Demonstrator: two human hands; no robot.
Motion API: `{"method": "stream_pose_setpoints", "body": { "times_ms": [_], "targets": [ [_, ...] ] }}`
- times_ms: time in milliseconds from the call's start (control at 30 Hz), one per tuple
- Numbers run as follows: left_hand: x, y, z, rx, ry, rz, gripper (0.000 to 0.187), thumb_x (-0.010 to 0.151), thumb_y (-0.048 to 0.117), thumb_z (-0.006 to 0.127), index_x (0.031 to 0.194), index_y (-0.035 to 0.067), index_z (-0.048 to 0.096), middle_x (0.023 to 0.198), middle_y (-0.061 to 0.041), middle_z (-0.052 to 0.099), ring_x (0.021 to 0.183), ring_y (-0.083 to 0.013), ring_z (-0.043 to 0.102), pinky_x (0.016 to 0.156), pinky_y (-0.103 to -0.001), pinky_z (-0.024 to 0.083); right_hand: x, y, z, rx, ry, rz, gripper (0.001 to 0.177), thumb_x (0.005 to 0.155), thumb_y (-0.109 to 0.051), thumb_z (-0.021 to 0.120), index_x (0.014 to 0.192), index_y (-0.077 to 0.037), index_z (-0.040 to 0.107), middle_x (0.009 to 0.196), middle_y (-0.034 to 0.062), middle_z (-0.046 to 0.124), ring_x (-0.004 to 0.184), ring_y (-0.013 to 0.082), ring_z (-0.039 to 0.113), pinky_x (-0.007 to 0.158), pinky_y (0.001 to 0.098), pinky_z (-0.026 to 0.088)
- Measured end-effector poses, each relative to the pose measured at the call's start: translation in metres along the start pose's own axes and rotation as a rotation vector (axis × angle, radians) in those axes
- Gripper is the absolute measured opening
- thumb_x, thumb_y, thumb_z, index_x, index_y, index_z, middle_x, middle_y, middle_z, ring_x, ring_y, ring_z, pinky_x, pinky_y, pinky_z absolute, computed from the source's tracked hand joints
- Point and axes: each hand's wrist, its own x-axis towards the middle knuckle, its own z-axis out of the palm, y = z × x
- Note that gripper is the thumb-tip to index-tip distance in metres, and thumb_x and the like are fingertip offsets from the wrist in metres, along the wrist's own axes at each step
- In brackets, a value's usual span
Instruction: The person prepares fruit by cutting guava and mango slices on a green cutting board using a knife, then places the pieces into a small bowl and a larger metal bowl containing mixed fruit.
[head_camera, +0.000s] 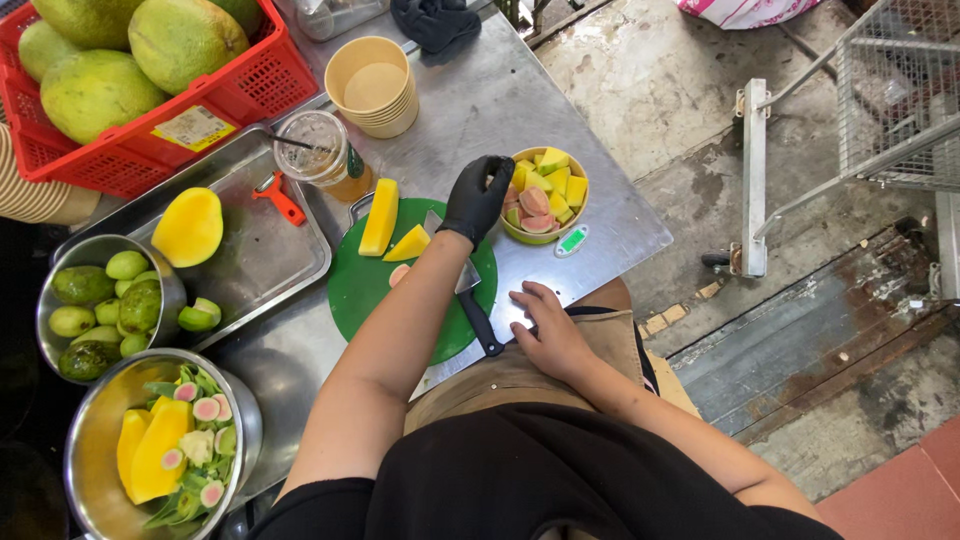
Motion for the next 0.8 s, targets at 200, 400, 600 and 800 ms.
{"method": "stream_pose_setpoints", "body": {
  "times_ms": [200,400,600,800],
  "targets": [
    [0.002,-0.011,0.034,-0.018,0.065,0.106,0.021,0.097,0.021,0.069,0.111,0.005,0.070,0.106,-0.017,0.069,0.098,-0.0337,0.069,0.084,-0.039,0.056,-0.004,-0.008,-0.002,0.052,-0.014,-0.043,0.047,0.090,-0.012,0.069,0.135,-0.004,0.057,0.145,0.0177,0.048,0.103,0.0265,0.067,0.089,0.0351,0.057],
    [-0.002,-0.022,-0.004,-0.163,-0.012,-0.018,0.026,0.092,0.014,0.070,0.117,0.009,0.073,0.107,-0.010,0.071,0.093,-0.0199,0.071,0.080,-0.032,0.058,-0.008,-0.010,-0.008,0.009,0.043,-0.045,0.046,0.089,-0.012,0.070,0.133,-0.004,0.060,0.142,0.0160,0.052,0.099,0.0248,0.065,0.083,0.0333,0.057],
    [-0.017,0.000,-0.042,-0.181,-0.091,-0.077,0.029,0.089,0.011,0.071,0.118,0.010,0.072,0.112,-0.005,0.075,0.096,-0.0156,0.073,0.084,-0.030,0.059,-0.010,-0.013,-0.004,0.059,0.013,-0.059,0.040,0.091,-0.011,0.068,0.130,-0.004,0.062,0.138,0.0128,0.055,0.099,0.0216,0.065,0.081,0.0314,0.057],
    [-0.046,0.038,-0.099,0.019,-0.088,0.053,0.031,0.088,0.015,0.077,0.118,0.008,0.072,0.112,-0.010,0.071,0.097,-0.0217,0.070,0.084,-0.033,0.057,-0.010,-0.018,-0.006,0.014,-0.011,-0.121,0.035,0.094,-0.012,0.067,0.128,-0.002,0.063,0.130,0.0129,0.060,0.097,0.0229,0.065,0.087,0.0336,0.054]
  ]
}}
